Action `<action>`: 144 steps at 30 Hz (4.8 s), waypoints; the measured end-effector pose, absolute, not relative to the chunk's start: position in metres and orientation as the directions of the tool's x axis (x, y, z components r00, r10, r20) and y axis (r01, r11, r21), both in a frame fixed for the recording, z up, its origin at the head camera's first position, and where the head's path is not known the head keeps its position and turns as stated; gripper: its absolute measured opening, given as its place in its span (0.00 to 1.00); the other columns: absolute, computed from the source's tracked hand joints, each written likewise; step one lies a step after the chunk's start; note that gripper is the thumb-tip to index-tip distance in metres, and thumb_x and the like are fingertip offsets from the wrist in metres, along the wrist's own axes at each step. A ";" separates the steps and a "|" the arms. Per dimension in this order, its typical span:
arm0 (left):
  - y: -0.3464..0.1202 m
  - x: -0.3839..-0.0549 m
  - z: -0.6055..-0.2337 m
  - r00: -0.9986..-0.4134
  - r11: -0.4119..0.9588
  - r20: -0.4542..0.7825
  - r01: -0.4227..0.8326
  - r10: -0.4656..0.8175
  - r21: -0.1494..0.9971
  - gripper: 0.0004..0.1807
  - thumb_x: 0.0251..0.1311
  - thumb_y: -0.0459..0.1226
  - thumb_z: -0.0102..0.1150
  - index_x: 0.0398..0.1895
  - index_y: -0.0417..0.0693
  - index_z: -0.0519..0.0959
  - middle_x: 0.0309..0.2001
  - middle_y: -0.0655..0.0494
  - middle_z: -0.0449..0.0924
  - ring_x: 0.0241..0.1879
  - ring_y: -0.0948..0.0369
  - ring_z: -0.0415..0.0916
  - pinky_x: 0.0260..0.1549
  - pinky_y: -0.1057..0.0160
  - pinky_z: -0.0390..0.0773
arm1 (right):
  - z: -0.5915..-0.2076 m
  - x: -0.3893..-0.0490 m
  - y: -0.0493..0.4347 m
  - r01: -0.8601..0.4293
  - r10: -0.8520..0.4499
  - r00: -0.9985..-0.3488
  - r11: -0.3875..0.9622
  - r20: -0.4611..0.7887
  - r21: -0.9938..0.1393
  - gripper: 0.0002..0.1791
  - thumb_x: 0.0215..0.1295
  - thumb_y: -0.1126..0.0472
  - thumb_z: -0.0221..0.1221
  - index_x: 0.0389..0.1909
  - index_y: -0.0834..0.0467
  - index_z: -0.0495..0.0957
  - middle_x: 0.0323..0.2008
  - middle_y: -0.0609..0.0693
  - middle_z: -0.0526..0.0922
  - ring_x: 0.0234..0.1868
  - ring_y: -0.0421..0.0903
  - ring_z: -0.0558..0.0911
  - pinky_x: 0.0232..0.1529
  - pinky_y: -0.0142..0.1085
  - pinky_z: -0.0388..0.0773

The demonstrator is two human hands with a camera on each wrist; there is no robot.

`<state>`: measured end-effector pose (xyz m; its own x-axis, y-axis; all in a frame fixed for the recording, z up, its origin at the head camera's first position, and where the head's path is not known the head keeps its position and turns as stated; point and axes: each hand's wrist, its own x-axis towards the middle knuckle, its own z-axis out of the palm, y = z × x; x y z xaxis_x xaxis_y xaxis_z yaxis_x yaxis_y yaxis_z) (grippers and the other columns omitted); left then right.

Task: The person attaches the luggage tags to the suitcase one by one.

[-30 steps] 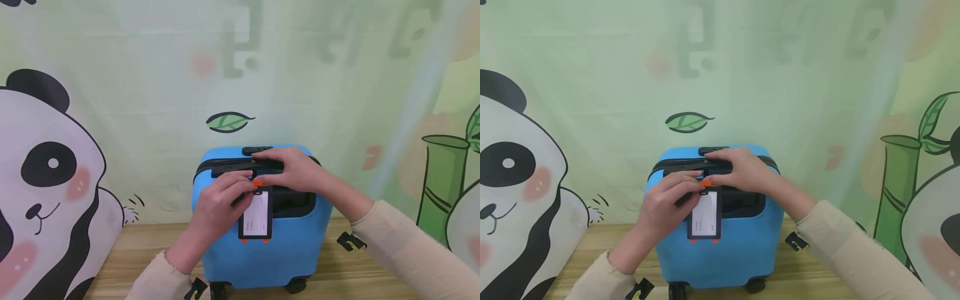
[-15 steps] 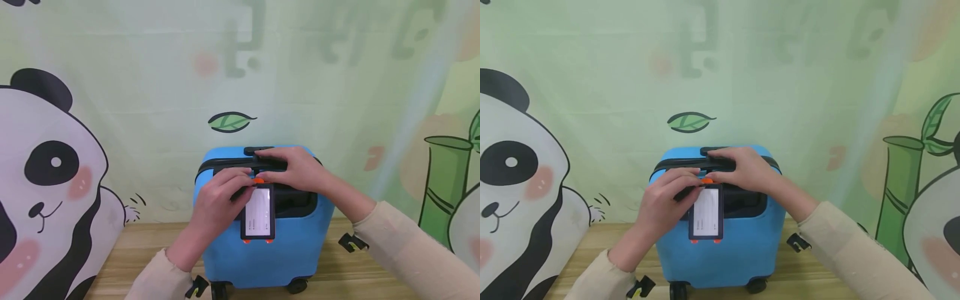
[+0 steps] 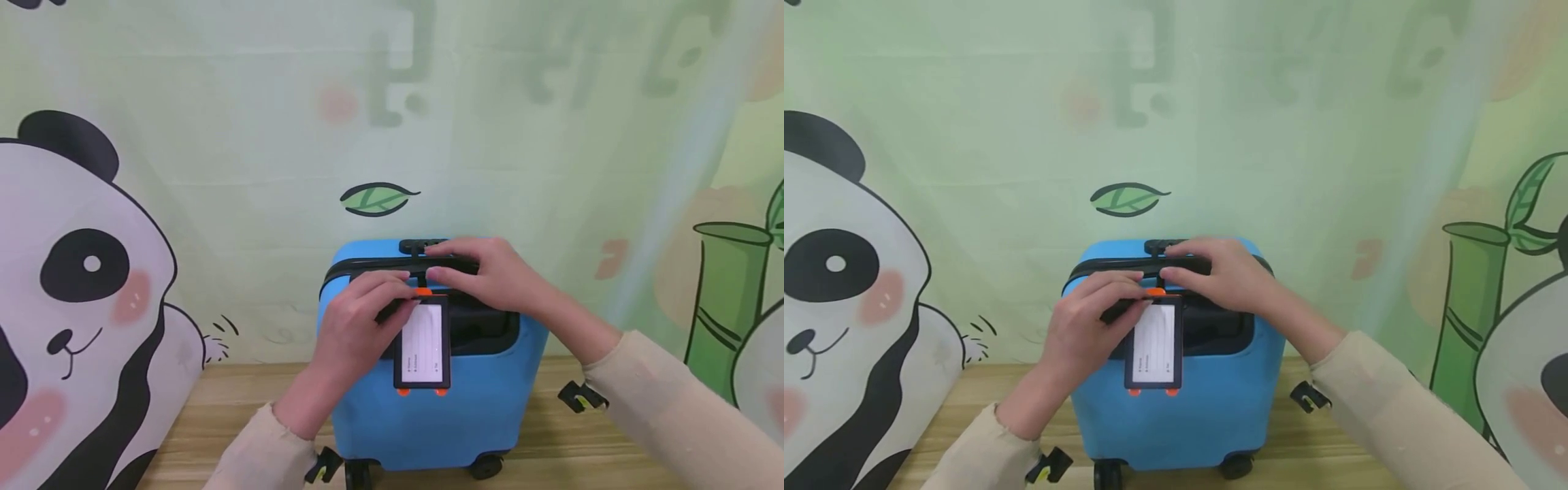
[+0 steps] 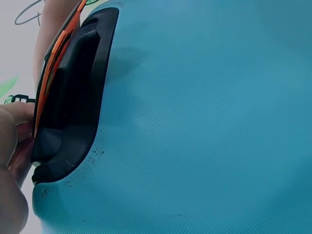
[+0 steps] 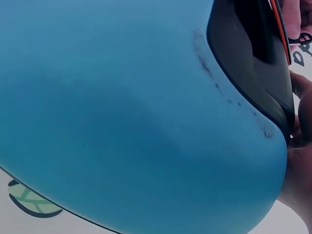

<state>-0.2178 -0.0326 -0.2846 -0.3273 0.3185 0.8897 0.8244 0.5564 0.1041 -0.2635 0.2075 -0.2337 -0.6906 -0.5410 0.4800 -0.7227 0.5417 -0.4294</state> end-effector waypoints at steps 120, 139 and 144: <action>-0.031 -0.236 -0.211 -0.921 0.434 0.295 0.381 0.253 0.817 0.10 0.72 0.41 0.68 0.47 0.44 0.88 0.42 0.51 0.88 0.45 0.51 0.81 0.49 0.54 0.81 | -0.232 -0.280 0.199 -0.899 -0.544 -0.380 0.407 0.748 -0.160 0.10 0.65 0.72 0.72 0.46 0.63 0.88 0.44 0.54 0.91 0.46 0.50 0.88 0.51 0.47 0.87; -0.043 -0.244 -0.201 -0.897 0.391 0.236 0.383 0.373 0.837 0.08 0.73 0.39 0.66 0.45 0.43 0.88 0.42 0.49 0.88 0.51 0.44 0.81 0.56 0.50 0.80 | -0.223 -0.280 0.198 -0.929 -0.612 -0.256 0.369 0.748 -0.016 0.11 0.60 0.76 0.73 0.43 0.64 0.87 0.40 0.54 0.90 0.44 0.51 0.86 0.46 0.49 0.87; -0.044 -0.246 -0.201 -0.895 0.394 0.223 0.379 0.387 0.837 0.08 0.73 0.39 0.66 0.46 0.43 0.88 0.43 0.49 0.88 0.50 0.47 0.81 0.55 0.52 0.80 | -0.222 -0.280 0.197 -0.936 -0.634 -0.228 0.352 0.739 0.014 0.11 0.60 0.77 0.73 0.42 0.64 0.87 0.39 0.54 0.90 0.43 0.51 0.86 0.44 0.47 0.87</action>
